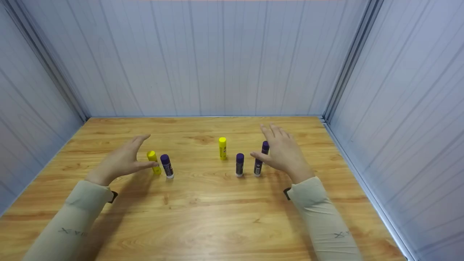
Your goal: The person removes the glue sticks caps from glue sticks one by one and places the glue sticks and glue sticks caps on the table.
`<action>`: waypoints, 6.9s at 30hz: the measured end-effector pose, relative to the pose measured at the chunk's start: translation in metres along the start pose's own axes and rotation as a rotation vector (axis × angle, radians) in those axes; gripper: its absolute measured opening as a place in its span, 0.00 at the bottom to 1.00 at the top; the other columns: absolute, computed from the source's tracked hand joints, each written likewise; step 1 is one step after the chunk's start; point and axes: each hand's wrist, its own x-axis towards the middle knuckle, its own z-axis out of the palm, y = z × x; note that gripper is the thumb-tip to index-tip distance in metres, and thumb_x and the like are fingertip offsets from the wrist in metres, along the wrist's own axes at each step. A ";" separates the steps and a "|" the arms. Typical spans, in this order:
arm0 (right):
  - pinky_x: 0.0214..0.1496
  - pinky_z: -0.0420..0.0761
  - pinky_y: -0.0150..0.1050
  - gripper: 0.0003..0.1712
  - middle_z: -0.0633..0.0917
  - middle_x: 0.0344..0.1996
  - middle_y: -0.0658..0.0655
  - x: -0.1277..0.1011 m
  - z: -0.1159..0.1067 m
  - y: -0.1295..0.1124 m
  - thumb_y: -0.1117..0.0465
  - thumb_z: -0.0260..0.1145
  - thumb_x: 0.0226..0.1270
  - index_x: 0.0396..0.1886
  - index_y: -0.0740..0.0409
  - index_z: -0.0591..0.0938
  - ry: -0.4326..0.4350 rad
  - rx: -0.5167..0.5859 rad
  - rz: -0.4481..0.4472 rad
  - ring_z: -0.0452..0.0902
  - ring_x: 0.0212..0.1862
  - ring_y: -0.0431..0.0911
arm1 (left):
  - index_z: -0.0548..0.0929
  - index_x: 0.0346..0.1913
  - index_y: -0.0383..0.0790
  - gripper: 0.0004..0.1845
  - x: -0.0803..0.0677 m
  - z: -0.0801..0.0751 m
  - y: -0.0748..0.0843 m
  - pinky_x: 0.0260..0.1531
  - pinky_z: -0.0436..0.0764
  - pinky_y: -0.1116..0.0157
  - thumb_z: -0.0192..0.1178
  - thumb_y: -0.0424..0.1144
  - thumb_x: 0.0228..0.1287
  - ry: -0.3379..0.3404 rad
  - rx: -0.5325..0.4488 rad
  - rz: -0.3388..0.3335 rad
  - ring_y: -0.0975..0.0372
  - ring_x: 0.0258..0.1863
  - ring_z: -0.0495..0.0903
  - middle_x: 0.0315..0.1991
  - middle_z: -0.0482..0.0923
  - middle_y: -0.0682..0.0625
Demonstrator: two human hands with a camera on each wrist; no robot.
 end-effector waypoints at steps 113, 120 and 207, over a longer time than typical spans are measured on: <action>0.59 0.90 0.51 0.33 0.90 0.57 0.60 0.017 0.037 -0.110 0.51 0.79 0.72 0.69 0.62 0.81 0.296 0.053 -0.624 0.88 0.56 0.55 | 0.89 0.47 0.37 0.11 0.010 0.021 0.129 0.41 0.91 0.60 0.76 0.39 0.70 0.274 0.290 0.657 0.57 0.37 0.89 0.41 0.91 0.46; 0.51 0.91 0.45 0.21 0.92 0.50 0.58 0.017 0.042 -0.111 0.58 0.78 0.72 0.58 0.62 0.87 0.343 0.059 -0.676 0.90 0.50 0.52 | 0.88 0.45 0.38 0.10 0.006 0.023 0.133 0.40 0.90 0.61 0.75 0.40 0.71 0.293 0.353 0.680 0.58 0.36 0.88 0.39 0.89 0.47; 0.40 0.76 0.29 0.12 0.87 0.35 0.48 -0.030 0.100 -0.117 0.55 0.77 0.69 0.46 0.55 0.89 -0.402 0.107 -0.637 0.72 0.35 0.33 | 0.89 0.58 0.46 0.14 -0.014 0.051 0.087 0.49 0.88 0.56 0.72 0.40 0.74 0.125 -0.400 0.330 0.61 0.47 0.85 0.51 0.89 0.51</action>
